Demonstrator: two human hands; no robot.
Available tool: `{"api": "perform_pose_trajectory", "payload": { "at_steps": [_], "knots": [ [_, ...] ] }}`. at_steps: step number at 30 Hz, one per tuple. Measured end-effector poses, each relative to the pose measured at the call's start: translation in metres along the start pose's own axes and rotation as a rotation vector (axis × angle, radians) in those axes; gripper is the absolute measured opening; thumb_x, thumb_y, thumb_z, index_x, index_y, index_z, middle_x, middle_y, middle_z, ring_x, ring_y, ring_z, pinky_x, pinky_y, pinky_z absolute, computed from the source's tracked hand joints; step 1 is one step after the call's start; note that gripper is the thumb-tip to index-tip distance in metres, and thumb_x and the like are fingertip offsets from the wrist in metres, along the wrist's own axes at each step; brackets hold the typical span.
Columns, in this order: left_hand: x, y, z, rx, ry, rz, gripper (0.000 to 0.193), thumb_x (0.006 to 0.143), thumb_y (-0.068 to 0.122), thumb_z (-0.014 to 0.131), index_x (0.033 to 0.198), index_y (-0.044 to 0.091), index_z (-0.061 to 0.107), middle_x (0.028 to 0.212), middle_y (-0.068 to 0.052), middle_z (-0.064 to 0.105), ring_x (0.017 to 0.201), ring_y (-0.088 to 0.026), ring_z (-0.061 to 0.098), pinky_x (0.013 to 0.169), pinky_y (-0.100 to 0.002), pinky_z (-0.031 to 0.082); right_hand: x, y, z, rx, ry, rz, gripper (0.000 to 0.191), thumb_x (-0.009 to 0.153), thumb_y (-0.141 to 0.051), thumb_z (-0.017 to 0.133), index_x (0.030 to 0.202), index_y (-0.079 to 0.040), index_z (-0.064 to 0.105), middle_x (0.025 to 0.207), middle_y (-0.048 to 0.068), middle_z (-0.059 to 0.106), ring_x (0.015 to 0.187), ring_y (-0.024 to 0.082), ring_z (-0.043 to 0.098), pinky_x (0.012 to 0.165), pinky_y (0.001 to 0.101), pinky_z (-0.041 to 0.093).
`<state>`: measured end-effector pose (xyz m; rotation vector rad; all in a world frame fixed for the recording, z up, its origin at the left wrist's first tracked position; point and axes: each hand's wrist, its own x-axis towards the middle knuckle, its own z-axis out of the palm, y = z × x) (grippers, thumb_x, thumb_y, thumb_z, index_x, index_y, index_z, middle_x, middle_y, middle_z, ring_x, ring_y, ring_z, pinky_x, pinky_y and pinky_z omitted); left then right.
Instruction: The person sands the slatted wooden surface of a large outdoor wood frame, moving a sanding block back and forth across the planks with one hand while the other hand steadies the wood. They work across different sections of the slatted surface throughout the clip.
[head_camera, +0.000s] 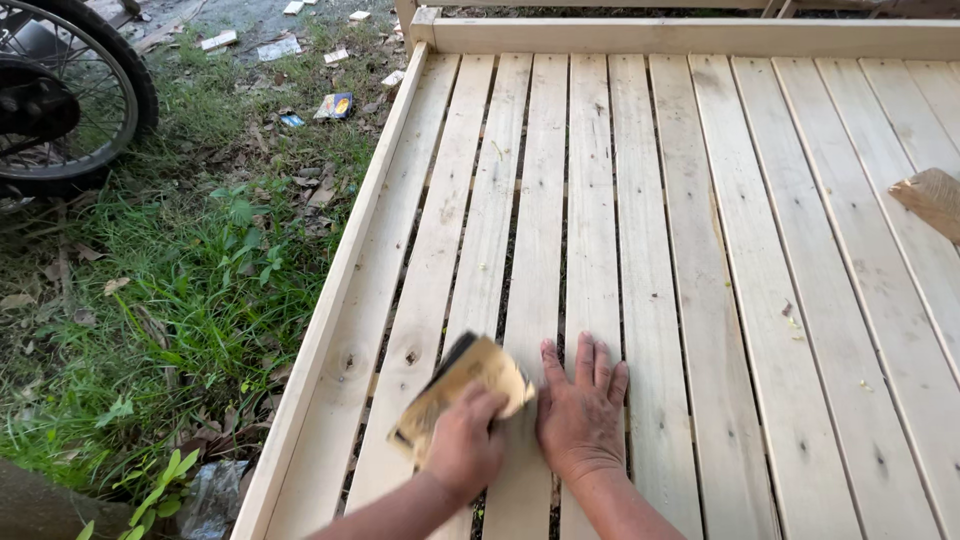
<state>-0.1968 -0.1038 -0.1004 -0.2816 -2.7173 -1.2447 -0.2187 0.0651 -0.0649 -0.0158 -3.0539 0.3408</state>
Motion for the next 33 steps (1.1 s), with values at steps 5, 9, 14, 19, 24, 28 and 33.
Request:
{"api": "perform_pose_trajectory", "payload": {
  "at_steps": [5, 9, 14, 19, 24, 28, 33],
  "knots": [
    [0.13, -0.007, 0.025, 0.077, 0.188, 0.079, 0.01, 0.081, 0.003, 0.063, 0.089, 0.003, 0.07, 0.101, -0.016, 0.066, 0.092, -0.039, 0.066, 0.082, -0.048, 0.054, -0.001, 0.003, 0.005, -0.022, 0.033, -0.038, 0.061, 0.092, -0.033, 0.051, 0.152, -0.023, 0.045, 0.159, 0.024, 0.027, 0.146, 0.042, 0.02, 0.118, 0.0592, 0.01],
    [0.164, -0.005, 0.034, 0.046, 0.34, 0.095, 0.012, 0.083, 0.004, 0.062, 0.092, 0.003, 0.069, 0.101, -0.015, 0.066, 0.089, -0.039, 0.065, 0.079, -0.048, 0.054, -0.001, 0.004, 0.005, 0.015, 0.048, -0.023, 0.059, 0.092, -0.033, 0.05, 0.151, -0.025, 0.046, 0.16, 0.022, 0.028, 0.147, 0.041, 0.021, 0.119, 0.059, 0.01],
    [0.032, -0.005, 0.003, 0.02, 0.09, 0.121, 0.024, 0.077, 0.002, 0.065, 0.099, 0.004, 0.073, 0.105, -0.018, 0.067, 0.097, -0.039, 0.067, 0.084, -0.048, 0.054, 0.001, 0.002, 0.0, 0.018, 0.049, -0.018, 0.056, 0.095, -0.034, 0.051, 0.15, -0.025, 0.047, 0.159, 0.022, 0.029, 0.148, 0.04, 0.02, 0.12, 0.059, 0.01],
    [0.002, -0.014, -0.01, -0.029, -0.077, 0.104, 0.026, 0.079, 0.006, 0.066, 0.102, 0.01, 0.076, 0.108, -0.014, 0.072, 0.097, -0.035, 0.071, 0.085, -0.043, 0.057, 0.001, 0.001, 0.0, 0.004, -0.015, -0.002, 0.064, 0.09, -0.033, 0.053, 0.153, -0.026, 0.046, 0.163, 0.022, 0.026, 0.148, 0.039, 0.019, 0.119, 0.0584, 0.009],
    [0.146, -0.018, 0.013, -0.008, 0.137, 0.113, 0.01, 0.086, 0.01, 0.066, 0.09, 0.005, 0.074, 0.099, -0.015, 0.069, 0.094, -0.036, 0.069, 0.086, -0.046, 0.054, 0.0, 0.003, 0.003, 0.015, 0.069, -0.042, 0.06, 0.092, -0.033, 0.051, 0.151, -0.023, 0.048, 0.161, 0.023, 0.029, 0.146, 0.04, 0.022, 0.118, 0.059, 0.011],
    [0.165, -0.008, 0.015, 0.006, 0.224, 0.166, 0.011, 0.082, 0.009, 0.068, 0.089, 0.005, 0.074, 0.102, -0.016, 0.069, 0.094, -0.039, 0.067, 0.084, -0.047, 0.055, 0.001, 0.004, 0.005, 0.031, 0.078, -0.028, 0.056, 0.093, -0.034, 0.051, 0.147, -0.023, 0.049, 0.158, 0.022, 0.03, 0.147, 0.041, 0.022, 0.119, 0.0589, 0.01],
    [0.037, -0.011, -0.016, -0.022, -0.035, 0.194, 0.021, 0.077, 0.002, 0.066, 0.095, 0.008, 0.075, 0.101, -0.014, 0.071, 0.091, -0.036, 0.072, 0.081, -0.045, 0.058, 0.001, 0.005, 0.005, 0.031, 0.058, -0.023, 0.06, 0.091, -0.034, 0.052, 0.151, -0.026, 0.051, 0.16, 0.021, 0.028, 0.147, 0.04, 0.021, 0.119, 0.0586, 0.009]
  ]
}}
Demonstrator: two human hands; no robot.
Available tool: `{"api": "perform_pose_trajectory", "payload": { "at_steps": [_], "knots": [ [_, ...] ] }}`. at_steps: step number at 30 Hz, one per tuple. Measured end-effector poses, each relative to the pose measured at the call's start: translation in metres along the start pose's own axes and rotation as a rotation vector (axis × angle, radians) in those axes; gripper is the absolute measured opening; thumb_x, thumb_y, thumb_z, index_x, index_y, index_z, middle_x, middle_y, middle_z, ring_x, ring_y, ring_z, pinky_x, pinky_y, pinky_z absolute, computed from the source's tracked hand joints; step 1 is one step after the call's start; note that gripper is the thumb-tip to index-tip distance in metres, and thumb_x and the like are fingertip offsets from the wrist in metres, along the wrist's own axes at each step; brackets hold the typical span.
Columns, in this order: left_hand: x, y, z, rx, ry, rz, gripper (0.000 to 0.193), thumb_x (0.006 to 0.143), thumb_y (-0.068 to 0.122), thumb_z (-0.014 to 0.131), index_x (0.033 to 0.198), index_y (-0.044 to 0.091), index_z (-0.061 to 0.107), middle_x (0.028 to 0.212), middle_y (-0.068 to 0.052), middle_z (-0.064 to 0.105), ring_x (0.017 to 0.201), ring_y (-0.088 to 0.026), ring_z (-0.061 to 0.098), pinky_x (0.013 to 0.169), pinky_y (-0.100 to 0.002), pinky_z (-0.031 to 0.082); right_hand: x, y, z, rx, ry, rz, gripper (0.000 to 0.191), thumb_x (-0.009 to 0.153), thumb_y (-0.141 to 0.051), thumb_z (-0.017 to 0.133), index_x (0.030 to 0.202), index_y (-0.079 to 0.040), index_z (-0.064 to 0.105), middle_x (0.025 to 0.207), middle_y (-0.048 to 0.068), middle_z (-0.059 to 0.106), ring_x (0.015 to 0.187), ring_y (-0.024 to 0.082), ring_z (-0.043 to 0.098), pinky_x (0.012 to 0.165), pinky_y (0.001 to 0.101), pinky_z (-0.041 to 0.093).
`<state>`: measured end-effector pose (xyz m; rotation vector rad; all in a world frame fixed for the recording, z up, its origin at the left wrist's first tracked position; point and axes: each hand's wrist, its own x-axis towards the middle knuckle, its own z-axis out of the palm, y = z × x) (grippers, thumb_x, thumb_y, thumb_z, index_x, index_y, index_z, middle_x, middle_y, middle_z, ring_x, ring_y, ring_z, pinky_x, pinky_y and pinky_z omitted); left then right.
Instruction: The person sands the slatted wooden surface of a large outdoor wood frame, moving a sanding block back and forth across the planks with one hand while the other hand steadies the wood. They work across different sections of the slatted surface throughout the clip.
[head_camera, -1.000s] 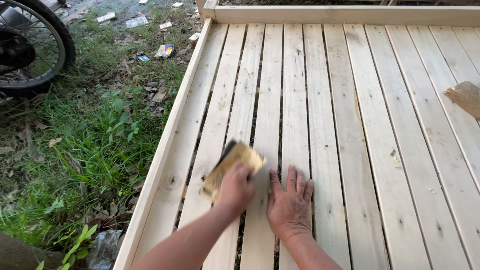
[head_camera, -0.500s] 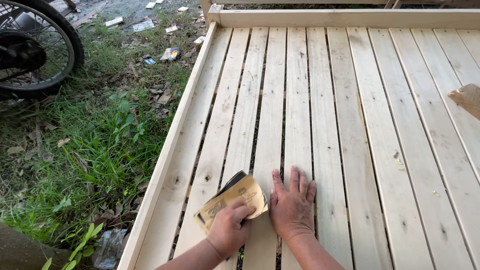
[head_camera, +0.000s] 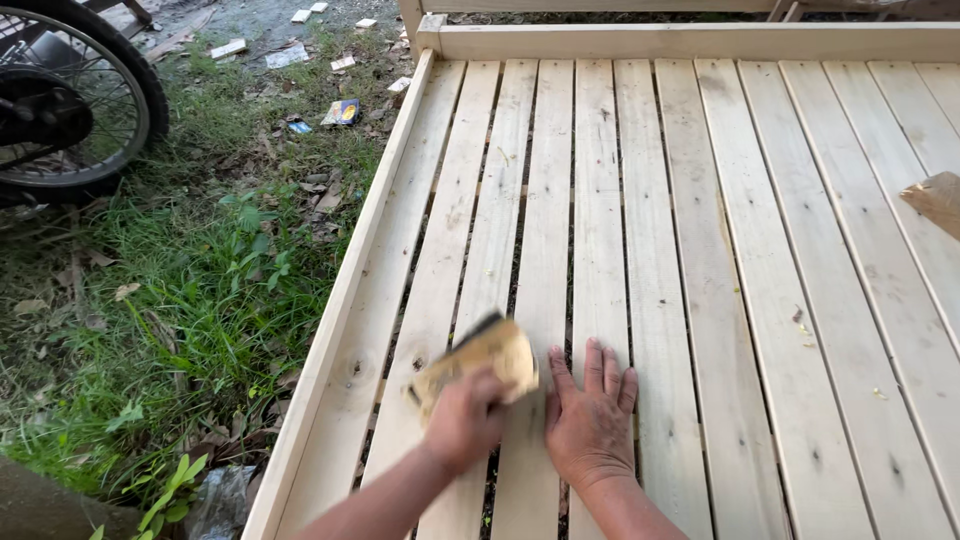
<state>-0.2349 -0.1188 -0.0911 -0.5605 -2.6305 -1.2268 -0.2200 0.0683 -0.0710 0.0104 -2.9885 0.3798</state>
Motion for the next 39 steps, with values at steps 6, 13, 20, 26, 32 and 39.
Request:
{"api": "perform_pose_trajectory", "payload": {
  "at_steps": [6, 13, 20, 26, 32, 39],
  "knots": [
    [0.036, -0.028, 0.008, -0.018, -0.022, 0.005, 0.02, 0.083, 0.006, 0.066, 0.1, 0.009, 0.076, 0.101, -0.015, 0.07, 0.089, -0.036, 0.07, 0.08, -0.045, 0.057, -0.002, 0.0, 0.0, 0.014, 0.03, -0.02, 0.054, 0.094, -0.032, 0.052, 0.147, -0.023, 0.051, 0.158, 0.023, 0.03, 0.147, 0.042, 0.023, 0.12, 0.0591, 0.011],
    [0.115, -0.029, 0.017, 0.083, 0.332, -0.12, 0.014, 0.086, 0.007, 0.065, 0.095, 0.008, 0.076, 0.098, -0.015, 0.07, 0.092, -0.036, 0.069, 0.081, -0.045, 0.056, -0.002, 0.006, 0.008, 0.001, 0.05, -0.047, 0.056, 0.092, -0.026, 0.052, 0.147, -0.021, 0.05, 0.156, 0.026, 0.031, 0.145, 0.044, 0.023, 0.118, 0.0608, 0.012],
    [-0.04, 0.034, 0.019, -0.084, 0.048, -0.248, 0.016, 0.078, 0.004, 0.071, 0.093, 0.006, 0.076, 0.098, -0.016, 0.072, 0.097, -0.037, 0.07, 0.086, -0.046, 0.055, -0.002, 0.023, 0.021, 0.386, 0.272, -0.012, 0.06, 0.089, -0.005, 0.047, 0.149, -0.01, 0.05, 0.156, 0.012, 0.049, 0.148, 0.034, 0.04, 0.125, 0.0496, 0.024],
    [-0.036, 0.067, 0.04, -0.115, 0.019, -0.07, 0.024, 0.078, 0.002, 0.068, 0.101, 0.005, 0.075, 0.106, -0.016, 0.07, 0.088, -0.041, 0.07, 0.078, -0.048, 0.057, -0.031, 0.077, -0.004, 0.084, 0.152, -0.11, 0.052, 0.082, -0.01, 0.058, 0.133, -0.019, 0.063, 0.155, 0.014, 0.048, 0.146, 0.034, 0.039, 0.123, 0.0496, 0.025],
    [0.097, 0.05, 0.088, 0.057, 0.193, -0.189, 0.017, 0.086, 0.004, 0.059, 0.095, 0.005, 0.073, 0.109, -0.014, 0.067, 0.096, -0.038, 0.068, 0.086, -0.046, 0.055, -0.047, 0.104, -0.01, 0.055, 0.21, -0.034, 0.057, 0.087, -0.018, 0.059, 0.144, -0.017, 0.057, 0.157, 0.014, 0.043, 0.146, 0.036, 0.036, 0.121, 0.051, 0.023],
    [-0.002, 0.082, 0.075, 0.115, 0.192, -0.152, 0.013, 0.085, 0.007, 0.065, 0.097, 0.003, 0.068, 0.119, -0.019, 0.066, 0.099, -0.042, 0.066, 0.084, -0.051, 0.054, -0.04, 0.094, -0.009, 0.029, 0.152, 0.025, 0.057, 0.088, -0.019, 0.058, 0.145, -0.019, 0.055, 0.159, 0.011, 0.041, 0.147, 0.034, 0.034, 0.123, 0.0506, 0.02]
  ]
}}
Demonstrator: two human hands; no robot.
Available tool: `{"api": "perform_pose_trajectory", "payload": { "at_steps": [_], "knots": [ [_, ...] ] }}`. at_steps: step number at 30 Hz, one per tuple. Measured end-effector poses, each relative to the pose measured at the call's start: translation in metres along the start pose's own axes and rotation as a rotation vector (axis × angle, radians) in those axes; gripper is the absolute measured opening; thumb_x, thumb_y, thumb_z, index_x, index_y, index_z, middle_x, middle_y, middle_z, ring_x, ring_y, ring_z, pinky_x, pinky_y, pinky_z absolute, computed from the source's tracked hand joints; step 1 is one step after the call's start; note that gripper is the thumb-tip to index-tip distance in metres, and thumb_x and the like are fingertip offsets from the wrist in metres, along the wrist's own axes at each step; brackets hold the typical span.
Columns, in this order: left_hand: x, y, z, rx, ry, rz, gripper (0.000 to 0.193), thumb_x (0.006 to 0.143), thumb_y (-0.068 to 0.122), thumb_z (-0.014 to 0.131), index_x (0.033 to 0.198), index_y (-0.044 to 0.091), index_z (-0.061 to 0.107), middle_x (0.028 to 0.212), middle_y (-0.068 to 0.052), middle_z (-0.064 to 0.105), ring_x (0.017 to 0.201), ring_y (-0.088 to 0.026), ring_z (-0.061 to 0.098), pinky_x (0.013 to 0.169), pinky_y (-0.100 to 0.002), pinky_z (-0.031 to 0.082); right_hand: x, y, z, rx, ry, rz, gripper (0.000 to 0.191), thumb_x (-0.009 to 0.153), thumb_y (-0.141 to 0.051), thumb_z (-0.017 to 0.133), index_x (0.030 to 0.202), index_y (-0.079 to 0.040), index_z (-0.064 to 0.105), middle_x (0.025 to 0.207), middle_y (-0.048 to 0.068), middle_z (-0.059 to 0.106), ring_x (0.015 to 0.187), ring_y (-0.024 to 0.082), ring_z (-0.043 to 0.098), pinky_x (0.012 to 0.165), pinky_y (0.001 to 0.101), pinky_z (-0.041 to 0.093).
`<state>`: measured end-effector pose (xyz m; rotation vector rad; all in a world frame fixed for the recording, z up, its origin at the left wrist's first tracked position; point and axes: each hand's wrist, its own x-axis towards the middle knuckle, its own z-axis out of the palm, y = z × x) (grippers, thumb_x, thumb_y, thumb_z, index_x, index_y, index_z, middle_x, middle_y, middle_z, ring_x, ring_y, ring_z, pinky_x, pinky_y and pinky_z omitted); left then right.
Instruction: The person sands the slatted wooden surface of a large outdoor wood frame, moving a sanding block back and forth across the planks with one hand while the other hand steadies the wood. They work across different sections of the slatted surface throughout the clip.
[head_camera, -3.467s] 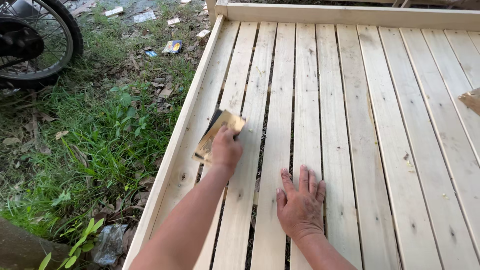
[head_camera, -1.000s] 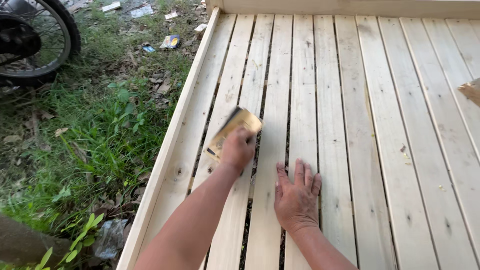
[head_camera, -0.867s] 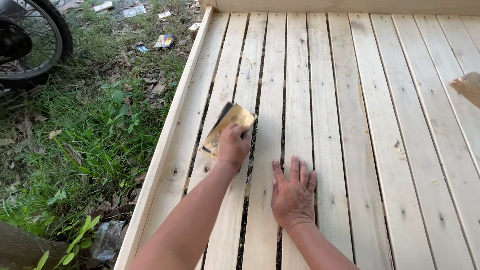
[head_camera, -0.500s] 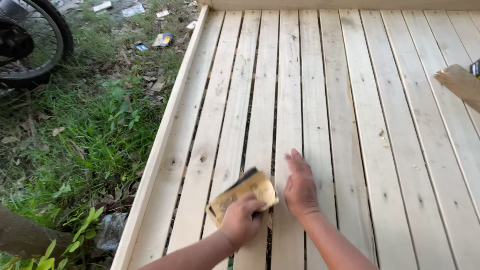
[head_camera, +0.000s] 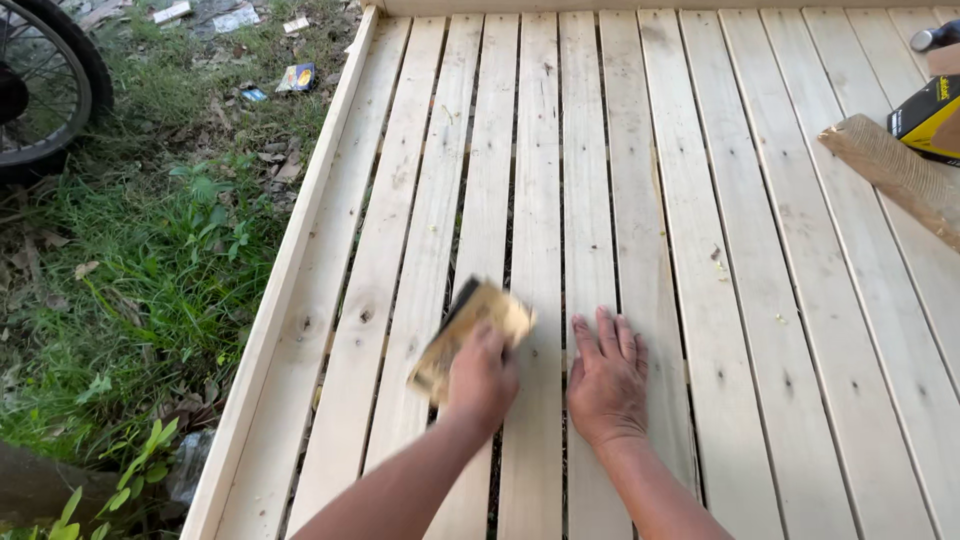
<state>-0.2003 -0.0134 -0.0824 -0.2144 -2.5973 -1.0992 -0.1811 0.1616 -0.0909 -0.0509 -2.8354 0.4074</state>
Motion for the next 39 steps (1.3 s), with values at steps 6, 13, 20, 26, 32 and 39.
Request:
{"api": "perform_pose_trajectory", "payload": {
  "at_steps": [6, 13, 20, 26, 32, 39],
  "knots": [
    [-0.02, -0.02, 0.01, 0.04, -0.092, -0.015, 0.017, 0.085, 0.008, 0.064, 0.1, 0.005, 0.071, 0.106, -0.018, 0.067, 0.095, -0.04, 0.066, 0.082, -0.051, 0.054, -0.001, -0.004, -0.005, -0.011, -0.038, -0.001, 0.06, 0.088, -0.02, 0.058, 0.147, -0.015, 0.052, 0.16, 0.013, 0.037, 0.147, 0.036, 0.03, 0.122, 0.0519, 0.018],
    [0.096, -0.025, 0.045, 0.056, 0.056, -0.007, 0.011, 0.087, 0.008, 0.063, 0.092, 0.003, 0.071, 0.103, -0.016, 0.068, 0.093, -0.039, 0.067, 0.083, -0.048, 0.054, 0.001, -0.008, -0.007, -0.016, -0.03, -0.003, 0.061, 0.088, -0.019, 0.057, 0.148, -0.014, 0.049, 0.16, 0.013, 0.036, 0.147, 0.037, 0.03, 0.121, 0.0525, 0.017],
    [-0.032, -0.003, -0.01, -0.008, -0.136, -0.063, 0.013, 0.081, 0.006, 0.064, 0.092, 0.007, 0.07, 0.103, -0.013, 0.067, 0.092, -0.038, 0.068, 0.079, -0.048, 0.055, 0.001, -0.007, -0.01, -0.013, -0.081, 0.014, 0.062, 0.088, -0.02, 0.058, 0.149, -0.014, 0.049, 0.161, 0.014, 0.035, 0.148, 0.037, 0.029, 0.123, 0.0528, 0.017],
    [0.04, -0.018, 0.029, 0.11, -0.128, -0.138, 0.008, 0.088, 0.007, 0.061, 0.091, 0.006, 0.068, 0.104, -0.014, 0.065, 0.091, -0.035, 0.068, 0.084, -0.047, 0.054, -0.002, -0.005, -0.003, -0.028, -0.057, -0.006, 0.061, 0.09, -0.02, 0.056, 0.15, -0.014, 0.049, 0.162, 0.014, 0.035, 0.148, 0.037, 0.029, 0.123, 0.0534, 0.016],
    [0.08, -0.003, 0.032, 0.11, -0.027, -0.138, 0.01, 0.093, 0.009, 0.059, 0.094, 0.004, 0.068, 0.109, -0.015, 0.065, 0.093, -0.037, 0.067, 0.081, -0.049, 0.054, 0.0, -0.005, -0.007, -0.036, -0.078, 0.011, 0.062, 0.09, -0.022, 0.055, 0.151, -0.015, 0.048, 0.162, 0.013, 0.034, 0.148, 0.036, 0.029, 0.123, 0.0531, 0.015],
    [-0.034, -0.004, -0.004, 0.07, -0.096, 0.001, 0.024, 0.086, 0.01, 0.063, 0.107, 0.005, 0.073, 0.117, -0.016, 0.067, 0.095, -0.037, 0.069, 0.083, -0.048, 0.056, 0.001, -0.008, -0.008, -0.027, -0.08, 0.013, 0.061, 0.09, -0.021, 0.055, 0.15, -0.014, 0.047, 0.162, 0.014, 0.034, 0.149, 0.037, 0.028, 0.123, 0.0528, 0.015]
  ]
}}
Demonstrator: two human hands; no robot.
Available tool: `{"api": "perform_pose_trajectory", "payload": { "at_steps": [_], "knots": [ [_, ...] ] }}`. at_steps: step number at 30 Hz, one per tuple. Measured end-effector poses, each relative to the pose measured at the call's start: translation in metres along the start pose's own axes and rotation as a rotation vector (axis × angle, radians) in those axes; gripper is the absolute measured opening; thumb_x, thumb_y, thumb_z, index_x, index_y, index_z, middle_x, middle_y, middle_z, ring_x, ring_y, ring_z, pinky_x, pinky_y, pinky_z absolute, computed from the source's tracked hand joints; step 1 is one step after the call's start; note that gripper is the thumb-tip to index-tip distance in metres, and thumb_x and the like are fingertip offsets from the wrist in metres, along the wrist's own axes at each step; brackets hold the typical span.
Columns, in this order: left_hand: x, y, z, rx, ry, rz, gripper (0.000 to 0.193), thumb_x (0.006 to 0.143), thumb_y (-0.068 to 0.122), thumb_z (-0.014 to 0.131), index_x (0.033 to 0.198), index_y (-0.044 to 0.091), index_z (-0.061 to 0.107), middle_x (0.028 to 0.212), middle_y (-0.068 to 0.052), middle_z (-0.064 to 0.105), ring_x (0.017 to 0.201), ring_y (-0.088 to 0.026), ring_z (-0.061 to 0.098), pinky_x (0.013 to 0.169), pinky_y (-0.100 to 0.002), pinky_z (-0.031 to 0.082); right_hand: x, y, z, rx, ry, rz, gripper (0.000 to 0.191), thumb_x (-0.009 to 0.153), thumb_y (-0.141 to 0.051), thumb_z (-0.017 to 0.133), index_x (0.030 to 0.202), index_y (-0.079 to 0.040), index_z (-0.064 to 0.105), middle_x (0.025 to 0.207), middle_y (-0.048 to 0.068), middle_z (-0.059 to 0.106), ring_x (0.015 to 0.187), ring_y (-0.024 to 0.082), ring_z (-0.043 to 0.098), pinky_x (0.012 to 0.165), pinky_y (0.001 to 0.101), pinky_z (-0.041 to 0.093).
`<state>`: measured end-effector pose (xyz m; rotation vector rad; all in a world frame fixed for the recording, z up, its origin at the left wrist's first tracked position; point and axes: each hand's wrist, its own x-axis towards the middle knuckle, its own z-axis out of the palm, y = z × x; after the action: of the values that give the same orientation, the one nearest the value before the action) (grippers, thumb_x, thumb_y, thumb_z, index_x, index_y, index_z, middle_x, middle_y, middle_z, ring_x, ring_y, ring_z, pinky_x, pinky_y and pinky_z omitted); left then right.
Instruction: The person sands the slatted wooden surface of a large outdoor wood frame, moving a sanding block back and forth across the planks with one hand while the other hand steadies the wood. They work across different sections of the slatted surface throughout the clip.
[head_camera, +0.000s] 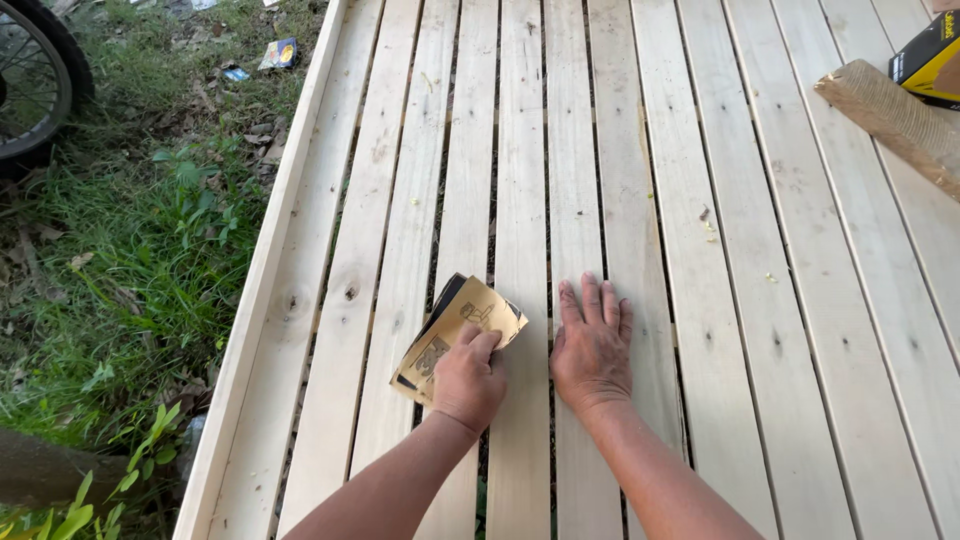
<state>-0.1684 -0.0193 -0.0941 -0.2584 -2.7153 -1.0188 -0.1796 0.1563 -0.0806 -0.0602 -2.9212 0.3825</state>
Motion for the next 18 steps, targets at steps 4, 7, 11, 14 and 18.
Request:
{"api": "perform_pose_trajectory", "payload": {
  "at_steps": [4, 7, 11, 14, 18],
  "knots": [
    [0.071, -0.012, 0.023, 0.037, 0.054, -0.015, 0.02, 0.092, 0.01, 0.061, 0.107, 0.006, 0.074, 0.119, -0.015, 0.068, 0.098, -0.036, 0.07, 0.086, -0.046, 0.056, -0.002, 0.0, 0.0, -0.004, 0.022, -0.022, 0.06, 0.092, -0.021, 0.054, 0.151, -0.012, 0.047, 0.162, 0.015, 0.034, 0.149, 0.038, 0.027, 0.123, 0.0525, 0.016],
    [0.138, -0.015, 0.034, 0.082, -0.003, -0.084, 0.018, 0.095, 0.01, 0.058, 0.105, 0.006, 0.073, 0.115, -0.012, 0.069, 0.1, -0.034, 0.07, 0.09, -0.044, 0.056, -0.003, 0.001, -0.001, 0.005, 0.014, -0.013, 0.06, 0.091, -0.021, 0.054, 0.149, -0.013, 0.047, 0.161, 0.014, 0.034, 0.148, 0.037, 0.028, 0.122, 0.0527, 0.016],
    [0.135, -0.011, 0.036, 0.055, 0.14, -0.014, 0.018, 0.091, 0.009, 0.061, 0.105, 0.007, 0.073, 0.122, -0.016, 0.066, 0.1, -0.036, 0.068, 0.086, -0.046, 0.055, -0.001, 0.002, 0.004, 0.033, 0.003, -0.001, 0.061, 0.088, -0.02, 0.056, 0.148, -0.012, 0.048, 0.16, 0.015, 0.035, 0.146, 0.038, 0.029, 0.122, 0.0529, 0.016],
    [0.073, -0.009, 0.027, 0.048, 0.189, 0.042, 0.018, 0.088, 0.008, 0.063, 0.104, 0.007, 0.072, 0.121, -0.019, 0.066, 0.102, -0.04, 0.066, 0.086, -0.048, 0.053, 0.0, 0.006, 0.011, 0.061, 0.03, -0.015, 0.06, 0.088, -0.017, 0.056, 0.147, -0.011, 0.051, 0.159, 0.016, 0.038, 0.146, 0.039, 0.031, 0.122, 0.0526, 0.017],
    [-0.012, 0.005, 0.006, -0.032, 0.055, -0.168, 0.022, 0.086, 0.006, 0.063, 0.106, 0.009, 0.072, 0.107, -0.014, 0.068, 0.096, -0.037, 0.068, 0.084, -0.046, 0.054, -0.007, 0.021, 0.017, 0.296, 0.198, -0.021, 0.052, 0.092, -0.009, 0.049, 0.144, -0.01, 0.057, 0.161, 0.015, 0.044, 0.149, 0.038, 0.038, 0.126, 0.0483, 0.027]
  ]
}}
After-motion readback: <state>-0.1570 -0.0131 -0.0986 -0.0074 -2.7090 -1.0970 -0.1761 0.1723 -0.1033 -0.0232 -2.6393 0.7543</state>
